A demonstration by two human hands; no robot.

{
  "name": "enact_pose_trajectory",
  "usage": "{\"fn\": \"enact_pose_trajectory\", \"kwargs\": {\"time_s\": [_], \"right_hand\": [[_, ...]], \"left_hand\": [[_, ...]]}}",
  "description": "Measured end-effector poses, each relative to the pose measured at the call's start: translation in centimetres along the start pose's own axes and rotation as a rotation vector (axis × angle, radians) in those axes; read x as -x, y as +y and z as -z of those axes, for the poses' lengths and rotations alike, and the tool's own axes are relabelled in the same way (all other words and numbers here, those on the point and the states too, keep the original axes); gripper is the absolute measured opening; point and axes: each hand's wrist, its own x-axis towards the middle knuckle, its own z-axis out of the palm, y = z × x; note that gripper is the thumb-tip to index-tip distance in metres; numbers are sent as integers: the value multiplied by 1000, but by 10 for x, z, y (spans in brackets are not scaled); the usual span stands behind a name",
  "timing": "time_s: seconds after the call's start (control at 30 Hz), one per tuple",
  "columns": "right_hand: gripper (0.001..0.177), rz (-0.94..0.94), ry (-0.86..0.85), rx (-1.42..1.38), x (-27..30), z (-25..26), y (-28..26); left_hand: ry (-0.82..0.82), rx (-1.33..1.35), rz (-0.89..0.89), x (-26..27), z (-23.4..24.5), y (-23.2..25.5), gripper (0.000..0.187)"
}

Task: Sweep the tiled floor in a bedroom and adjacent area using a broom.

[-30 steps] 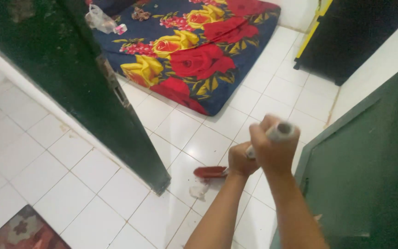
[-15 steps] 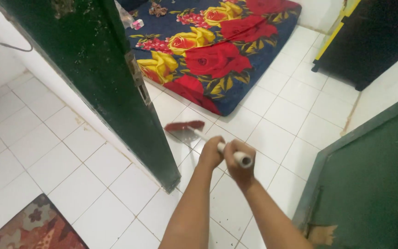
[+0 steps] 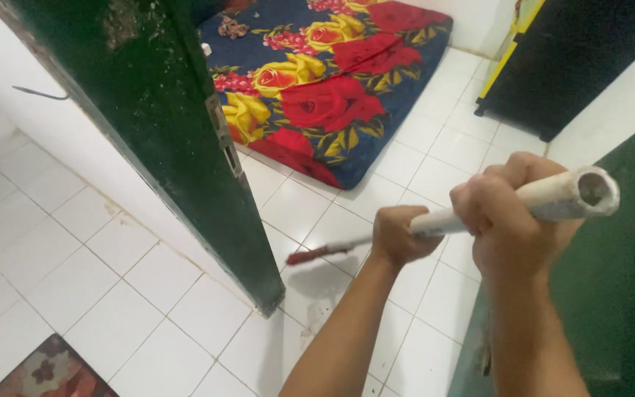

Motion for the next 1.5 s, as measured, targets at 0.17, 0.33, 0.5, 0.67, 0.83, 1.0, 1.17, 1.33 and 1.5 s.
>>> {"fn": "enact_pose_trajectory", "kwargs": {"time_s": [0.17,0.33,0.5,0.67,0.83,1.0,1.17,1.33,1.5], "right_hand": [[28,-54,-34,344,54,-11,84],[31,-219,57,469,165,-7,98],[31,-336,192,404,120,-1,4],[21,-133,430,143,57,-32,-88],[22,-29,500,149,101,-34,-98],[30,-56,368,458,224,-23,-11],[30,-256,402,462,274,-20,-61],[23,-185,664,369,223,-2,-195],[26,-29,706,202,222,17,-249]], "left_hand": [[-143,-114,170,25,0,-98,24],[-345,-155,382,129,7,-87,21],[-214,-79,237,126,0,21,24],[-35,113,280,74,12,104,21],[-208,110,196,82,22,103,23],[-407,170,198,169,14,-2,37],[-706,-117,176,226,39,82,24],[-452,209,130,232,12,181,20],[-300,436,-24,209,-3,255,14]]}}
